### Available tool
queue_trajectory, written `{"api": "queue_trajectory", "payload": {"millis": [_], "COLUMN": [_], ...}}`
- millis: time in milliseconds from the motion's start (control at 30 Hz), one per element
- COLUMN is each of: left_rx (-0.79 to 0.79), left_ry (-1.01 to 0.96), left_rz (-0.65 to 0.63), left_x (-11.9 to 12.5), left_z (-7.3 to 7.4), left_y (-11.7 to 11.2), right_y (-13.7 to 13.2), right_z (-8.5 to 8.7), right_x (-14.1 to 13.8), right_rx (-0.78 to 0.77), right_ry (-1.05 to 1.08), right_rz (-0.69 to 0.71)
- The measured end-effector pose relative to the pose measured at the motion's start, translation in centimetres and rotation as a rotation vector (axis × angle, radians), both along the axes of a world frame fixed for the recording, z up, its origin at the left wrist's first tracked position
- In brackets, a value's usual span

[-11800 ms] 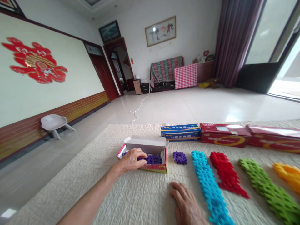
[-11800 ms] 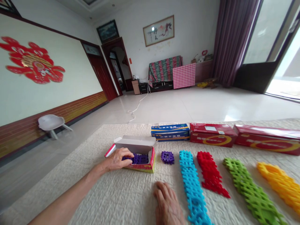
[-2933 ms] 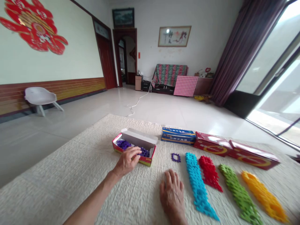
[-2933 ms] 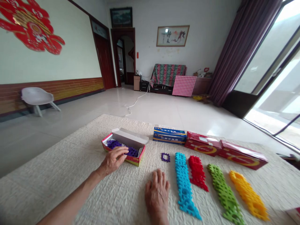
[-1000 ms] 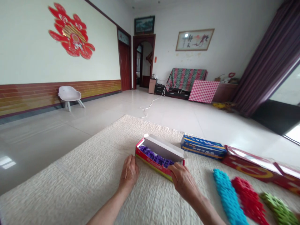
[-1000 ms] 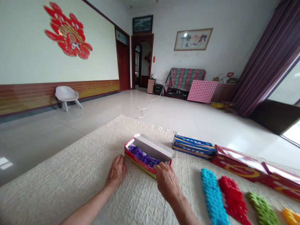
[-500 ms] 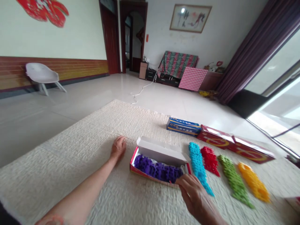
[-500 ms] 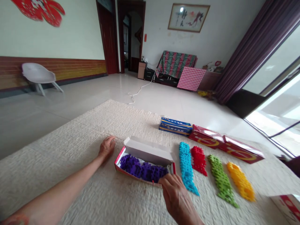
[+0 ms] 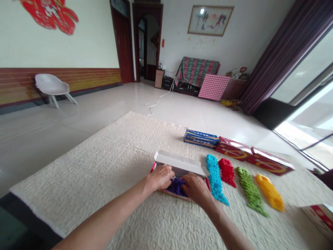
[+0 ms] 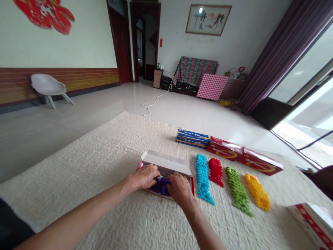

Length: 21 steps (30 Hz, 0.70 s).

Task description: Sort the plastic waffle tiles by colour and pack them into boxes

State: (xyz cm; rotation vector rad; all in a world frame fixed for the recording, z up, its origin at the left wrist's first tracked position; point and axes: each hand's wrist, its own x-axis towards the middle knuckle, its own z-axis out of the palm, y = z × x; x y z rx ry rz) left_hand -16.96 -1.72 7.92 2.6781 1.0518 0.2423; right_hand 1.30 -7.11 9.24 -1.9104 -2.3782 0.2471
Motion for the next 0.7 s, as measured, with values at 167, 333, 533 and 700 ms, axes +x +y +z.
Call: {"api": "queue_trajectory", "payload": {"millis": [167,333,533,700], "left_rx": [-0.004,0.003,0.009,0.015], "left_ry": [0.064,0.098,0.127,0.138], "left_rz": [0.035,0.058,0.084,0.104], "left_x": [-0.3,-0.6,-1.0,-1.1], "left_z": [-0.8,-0.7,-0.8,-0.9], "left_y": [0.2,0.3,0.6,0.5], "right_y": [0.4,0.7,1.1,1.2], "right_z": [-0.6,-0.6,-0.9,-1.0], "right_x": [-0.6,-0.8,-1.2,-1.3], "right_rx": [-0.044,-0.050,-0.054,-0.052], "right_ry": [-0.087,-0.119,-0.139,-0.137], "right_rz": [-0.021,-0.044,-0.076,-0.099]}}
